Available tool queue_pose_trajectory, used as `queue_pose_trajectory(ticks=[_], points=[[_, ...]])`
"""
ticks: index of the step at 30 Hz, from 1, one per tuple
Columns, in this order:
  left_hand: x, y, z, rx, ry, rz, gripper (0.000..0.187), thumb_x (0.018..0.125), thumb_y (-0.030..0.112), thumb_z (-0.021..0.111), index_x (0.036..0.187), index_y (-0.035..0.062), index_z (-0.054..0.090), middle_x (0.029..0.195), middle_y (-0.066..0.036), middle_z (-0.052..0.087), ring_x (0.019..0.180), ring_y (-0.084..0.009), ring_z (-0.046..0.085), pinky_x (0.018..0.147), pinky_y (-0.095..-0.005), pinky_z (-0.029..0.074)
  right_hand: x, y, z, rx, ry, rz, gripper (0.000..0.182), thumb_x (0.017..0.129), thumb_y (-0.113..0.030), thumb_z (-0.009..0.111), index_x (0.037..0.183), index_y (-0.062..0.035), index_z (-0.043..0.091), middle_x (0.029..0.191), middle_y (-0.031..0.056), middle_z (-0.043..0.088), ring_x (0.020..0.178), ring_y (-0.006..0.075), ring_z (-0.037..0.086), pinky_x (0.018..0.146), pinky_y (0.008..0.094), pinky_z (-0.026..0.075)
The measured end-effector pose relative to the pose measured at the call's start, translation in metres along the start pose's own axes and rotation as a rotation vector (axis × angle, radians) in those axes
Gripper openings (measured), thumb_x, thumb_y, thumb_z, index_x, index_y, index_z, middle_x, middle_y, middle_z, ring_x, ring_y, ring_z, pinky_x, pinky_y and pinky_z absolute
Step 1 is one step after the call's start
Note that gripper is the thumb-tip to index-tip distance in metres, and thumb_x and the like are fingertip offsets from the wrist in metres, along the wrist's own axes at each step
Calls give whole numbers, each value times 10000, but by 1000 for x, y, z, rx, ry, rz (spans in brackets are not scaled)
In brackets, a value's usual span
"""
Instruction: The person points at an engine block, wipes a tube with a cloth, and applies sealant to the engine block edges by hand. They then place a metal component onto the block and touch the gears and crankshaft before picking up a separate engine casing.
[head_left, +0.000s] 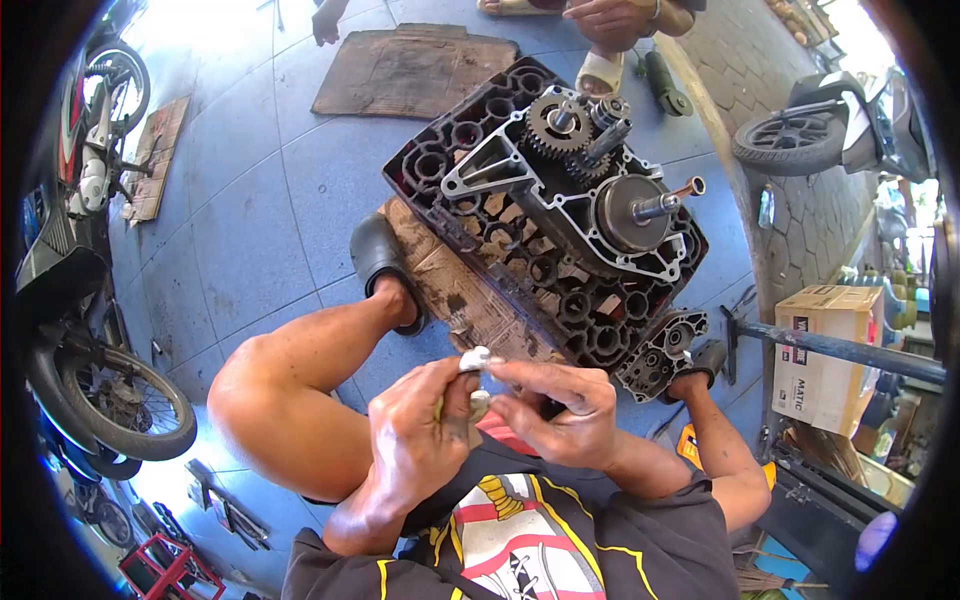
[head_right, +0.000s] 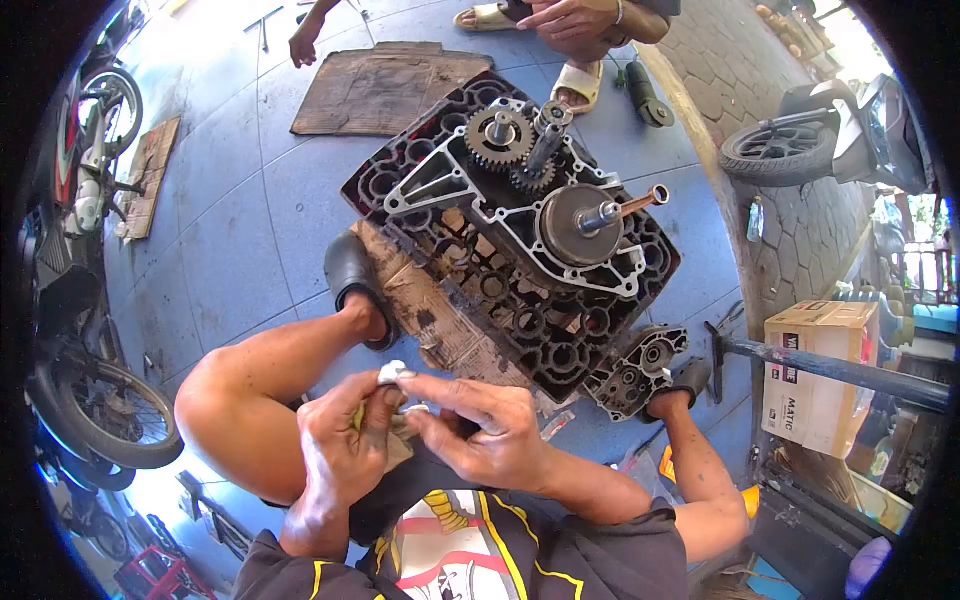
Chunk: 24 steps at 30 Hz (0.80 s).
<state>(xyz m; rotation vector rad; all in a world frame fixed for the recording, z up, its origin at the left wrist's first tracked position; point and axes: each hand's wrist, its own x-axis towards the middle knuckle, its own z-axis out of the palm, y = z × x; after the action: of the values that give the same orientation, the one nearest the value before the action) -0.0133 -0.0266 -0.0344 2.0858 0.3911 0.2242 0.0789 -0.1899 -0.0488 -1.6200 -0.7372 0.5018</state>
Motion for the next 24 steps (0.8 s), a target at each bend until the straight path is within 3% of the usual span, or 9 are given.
queue_pose_trajectory(ticks=[2, 3, 7, 11, 14, 18, 19, 21, 24], points=[[-1, 0, -3, -56, 88, -136, 115, 897, -36, 676, 1012, -38, 675, 824, -184, 706, 730, -298, 722, 663, -358, 555, 5, 4, -4, 71, 43, 38, 429, 855, -6, 763, 1274, -5, 675, 756, 38, 667, 583, 47, 550, 559, 230, 475], [-2, -1, -6, -75, 124, -190, 87, 926, -24, 663, 1011, -40, 675, 815, -153, 712, 719, -226, 724, 672, -324, 557, 8, 7, -7, 151, 84, 75, 452, 851, -8, 766, 1290, 2, 660, 725, 10, 634, 577, 28, 517, 546, 216, 449], [-8, -11, -9, -196, 289, -200, 84, 963, -25, 627, 1027, -74, 654, 865, -139, 725, 775, -168, 718, 708, -298, 570, 44, 48, -16, -39, 384, 219, 664, 869, -89, 760, 1455, 34, 472, 620, -1, 575, 543, 29, 492, 531, 207, 420], [-7, -12, -17, -275, 357, -264, 90, 967, -39, 609, 1040, -85, 633, 883, -162, 722, 800, -198, 721, 736, -315, 574, 74, 61, -16, -217, 414, 256, 730, 868, -173, 786, 1474, 39, 439, 584, 26, 564, 516, 58, 515, 520, 229, 439], [-4, -14, -22, -256, 344, -285, 91, 977, -16, 611, 1039, -75, 641, 882, -157, 723, 783, -182, 708, 740, -299, 565, 89, 61, -14, -454, 383, 310, 773, 870, -309, 788, 1482, 12, 442, 573, 76, 587, 481, 169, 594, 512, 319, 493], [-1, -14, -27, -349, 400, -376, 115, 1000, 34, 615, 1046, -69, 640, 892, -141, 724, 787, -159, 683, 744, -287, 558, 100, 63, -13, -615, 317, 349, 765, 879, -380, 770, 1471, -5, 462, 556, 68, 596, 483, 236, 626, 516, 371, 507], [1, -14, -29, -350, 401, -391, 115, 1000, 34, 615, 1046, -69, 640, 892, -141, 724, 787, -159, 683, 744, -287, 558, 102, 63, -12, -616, 304, 358, 765, 879, -380, 770, 1471, -5, 462, 556, 68, 596, 483, 236, 626, 516, 371, 507], [4, -14, -33, -492, 434, -414, 122, 1003, 35, 613, 1063, -70, 629, 899, -138, 722, 800, -154, 677, 751, -283, 559, 106, 63, -11, -690, 336, 324, 716, 862, -284, 807, 1456, -21, 506, 561, 76, 567, 468, 133, 538, 498, 296, 453], [1, -19, -36, -529, 438, -436, 123, 1002, 26, 610, 1076, -73, 619, 914, -142, 717, 813, -158, 676, 762, -285, 560, 107, 73, -11, -772, 320, 260, 695, 874, -296, 792, 1449, -21, 514, 544, 78, 566, 444, 167, 540, 488, 330, 457]])
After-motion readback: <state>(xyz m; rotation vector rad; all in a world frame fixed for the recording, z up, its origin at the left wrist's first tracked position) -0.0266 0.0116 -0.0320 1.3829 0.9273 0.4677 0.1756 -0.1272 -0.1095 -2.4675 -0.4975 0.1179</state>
